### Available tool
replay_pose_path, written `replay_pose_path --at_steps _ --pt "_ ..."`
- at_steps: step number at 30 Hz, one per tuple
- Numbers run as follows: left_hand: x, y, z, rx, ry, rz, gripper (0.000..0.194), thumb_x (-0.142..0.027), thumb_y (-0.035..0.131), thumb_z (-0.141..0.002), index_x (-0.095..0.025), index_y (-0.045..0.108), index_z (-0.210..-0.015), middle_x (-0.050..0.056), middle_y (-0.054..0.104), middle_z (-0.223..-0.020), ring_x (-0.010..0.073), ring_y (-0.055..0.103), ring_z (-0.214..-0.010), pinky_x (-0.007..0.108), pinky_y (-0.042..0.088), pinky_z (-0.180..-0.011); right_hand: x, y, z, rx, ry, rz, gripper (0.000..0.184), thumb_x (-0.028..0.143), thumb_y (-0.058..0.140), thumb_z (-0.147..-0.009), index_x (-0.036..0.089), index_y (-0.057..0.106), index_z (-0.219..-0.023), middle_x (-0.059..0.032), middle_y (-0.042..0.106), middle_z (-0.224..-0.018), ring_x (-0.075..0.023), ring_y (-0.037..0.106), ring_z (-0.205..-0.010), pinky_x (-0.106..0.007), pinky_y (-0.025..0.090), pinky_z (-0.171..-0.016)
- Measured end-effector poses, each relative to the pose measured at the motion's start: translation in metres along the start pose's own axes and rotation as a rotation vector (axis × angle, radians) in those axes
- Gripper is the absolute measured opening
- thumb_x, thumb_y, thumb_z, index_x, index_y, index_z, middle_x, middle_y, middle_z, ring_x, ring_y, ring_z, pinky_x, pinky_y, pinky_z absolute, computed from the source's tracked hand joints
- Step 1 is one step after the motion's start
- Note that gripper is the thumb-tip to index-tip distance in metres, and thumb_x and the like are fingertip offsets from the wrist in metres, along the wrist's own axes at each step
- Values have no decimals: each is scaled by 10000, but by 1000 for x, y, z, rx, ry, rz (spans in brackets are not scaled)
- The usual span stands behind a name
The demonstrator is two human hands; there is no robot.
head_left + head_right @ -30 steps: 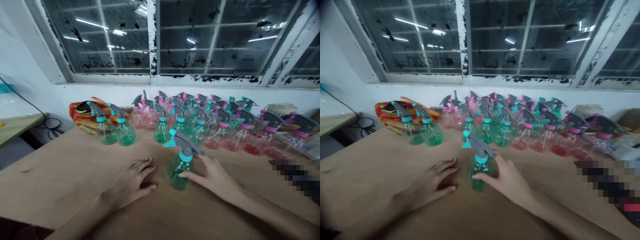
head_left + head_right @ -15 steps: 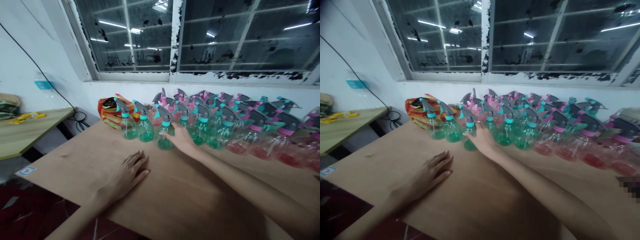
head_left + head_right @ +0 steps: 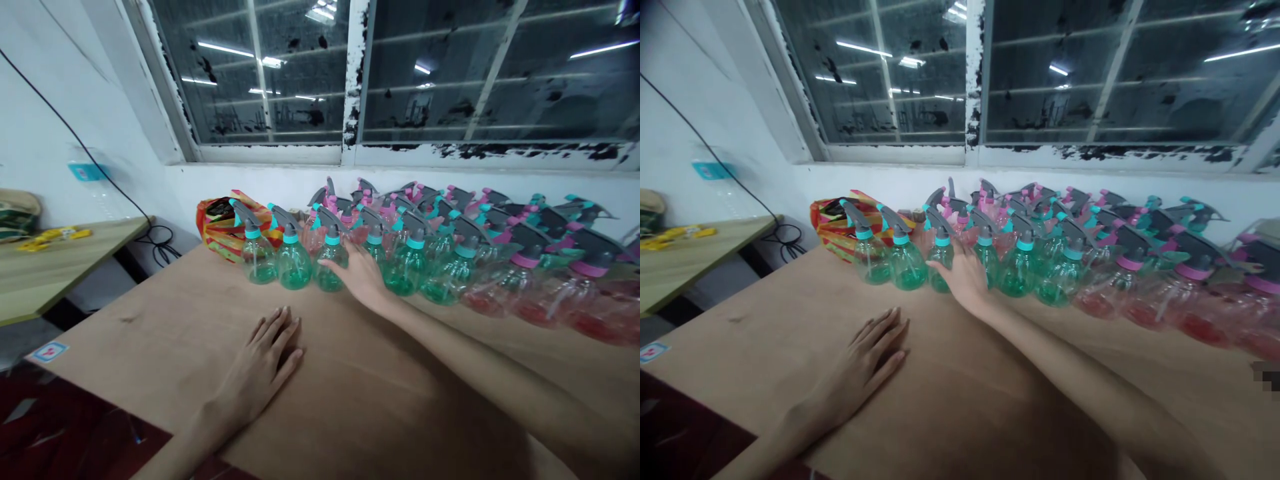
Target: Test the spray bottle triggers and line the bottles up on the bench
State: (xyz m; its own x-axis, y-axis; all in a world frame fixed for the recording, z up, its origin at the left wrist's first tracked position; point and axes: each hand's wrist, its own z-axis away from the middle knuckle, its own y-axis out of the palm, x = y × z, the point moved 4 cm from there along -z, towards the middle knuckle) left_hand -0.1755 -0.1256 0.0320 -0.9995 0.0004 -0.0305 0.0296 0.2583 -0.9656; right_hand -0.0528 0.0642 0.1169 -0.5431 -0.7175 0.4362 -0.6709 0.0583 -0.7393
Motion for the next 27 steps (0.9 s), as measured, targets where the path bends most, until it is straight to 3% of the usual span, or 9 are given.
replay_pose_path --at_steps 3,6,10,19,27 --pt "0 0 0 11 1 -5 533 -462 355 -987 -140 404 -1409 150 326 -1499 286 262 -1391 496 252 -1109 -11 -17 15 -37 -15 -34 643 550 502 -856 123 494 -1336 -161 662 -1168 -277 646 -974 -393 504 -805" --pt "1 0 0 27 1 -8 526 -460 354 -989 -149 406 -1411 144 337 -1495 288 255 -1393 499 248 -1111 -32 -39 28 -87 3 -49 441 507 486 -880 192 629 -1155 -90 704 -1072 -222 671 -862 -344 507 -752" --pt "-7 -3 1 33 45 10 502 -438 337 -1004 -220 327 -1456 100 305 -1517 264 221 -1407 505 221 -1119 -58 -58 29 -121 70 -16 384 467 498 -879 170 652 -1066 -98 711 -1024 -229 675 -804 -359 491 -745" --pt "-35 -8 1 112 114 106 567 -467 398 -981 -285 225 -1490 65 231 -1546 292 218 -1405 524 247 -1105 -59 -34 -2 2 183 86 622 552 482 -855 60 559 -1227 -140 721 -777 -289 694 -715 -375 497 -644" --pt "-36 -8 -1 87 125 120 606 -458 418 -976 -286 172 -1503 66 232 -1546 299 254 -1393 515 248 -1110 -51 -30 -11 5 220 266 636 567 533 -822 52 555 -1193 -222 703 -927 -361 678 -832 -423 490 -641"
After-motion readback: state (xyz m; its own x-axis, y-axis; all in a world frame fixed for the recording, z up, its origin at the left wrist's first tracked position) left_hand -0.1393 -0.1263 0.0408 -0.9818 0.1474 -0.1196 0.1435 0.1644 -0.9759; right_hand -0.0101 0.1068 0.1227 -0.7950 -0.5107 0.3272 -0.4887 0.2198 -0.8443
